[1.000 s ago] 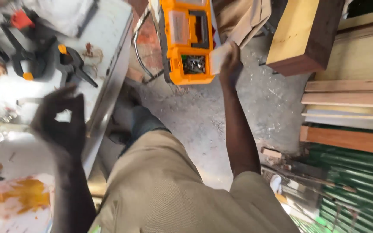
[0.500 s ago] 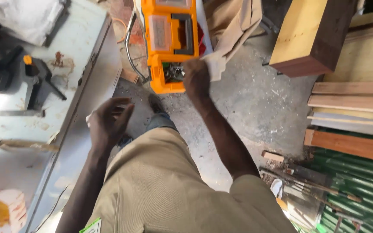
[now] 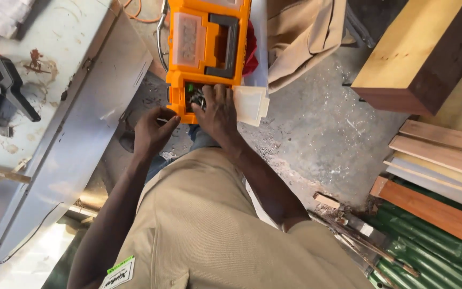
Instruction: The person opens an orange toolbox and repeatedly picks up small metal fasteners, placing them into compartments. They then close the toolbox, pick up a power drill, and briefly handle a small box of fasteners on a cluttered workbench.
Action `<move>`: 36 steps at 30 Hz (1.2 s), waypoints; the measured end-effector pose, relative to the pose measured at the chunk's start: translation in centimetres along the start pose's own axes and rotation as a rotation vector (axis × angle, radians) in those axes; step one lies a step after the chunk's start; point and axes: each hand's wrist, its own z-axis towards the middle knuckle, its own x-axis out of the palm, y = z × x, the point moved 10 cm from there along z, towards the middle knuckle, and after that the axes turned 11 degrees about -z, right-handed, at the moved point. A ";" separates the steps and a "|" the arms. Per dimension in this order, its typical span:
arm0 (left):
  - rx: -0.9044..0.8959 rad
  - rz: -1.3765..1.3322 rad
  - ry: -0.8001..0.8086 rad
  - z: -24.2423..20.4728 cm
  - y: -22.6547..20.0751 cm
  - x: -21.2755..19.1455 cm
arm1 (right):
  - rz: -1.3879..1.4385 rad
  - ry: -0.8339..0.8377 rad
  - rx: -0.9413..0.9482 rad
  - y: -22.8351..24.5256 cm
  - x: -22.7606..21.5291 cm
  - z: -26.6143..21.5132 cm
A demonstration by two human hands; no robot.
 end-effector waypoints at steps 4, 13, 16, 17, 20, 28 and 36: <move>-0.043 -0.046 -0.053 0.4 0.9 0.1 | -0.059 0.020 0.013 1.4 0.9 -0.6; -0.052 0.004 0.010 1.1 -0.1 -0.6 | -0.135 -0.052 0.108 1.5 2.1 -0.5; -0.053 -0.020 0.023 1.4 -0.3 -0.7 | -0.093 -0.092 0.097 1.9 1.5 -0.2; -0.040 -0.004 0.038 1.2 -0.3 -0.6 | -0.076 -0.092 0.089 2.0 1.8 -0.4; -0.040 0.017 0.062 0.7 -0.4 -0.4 | -0.029 -0.065 0.082 2.4 1.6 -0.6; -0.016 0.028 0.068 1.5 -1.7 -0.7 | 0.169 0.015 0.005 0.8 3.2 1.3; 0.020 -0.013 0.051 1.3 -1.5 -1.4 | 0.334 0.036 -0.084 0.0 1.5 2.4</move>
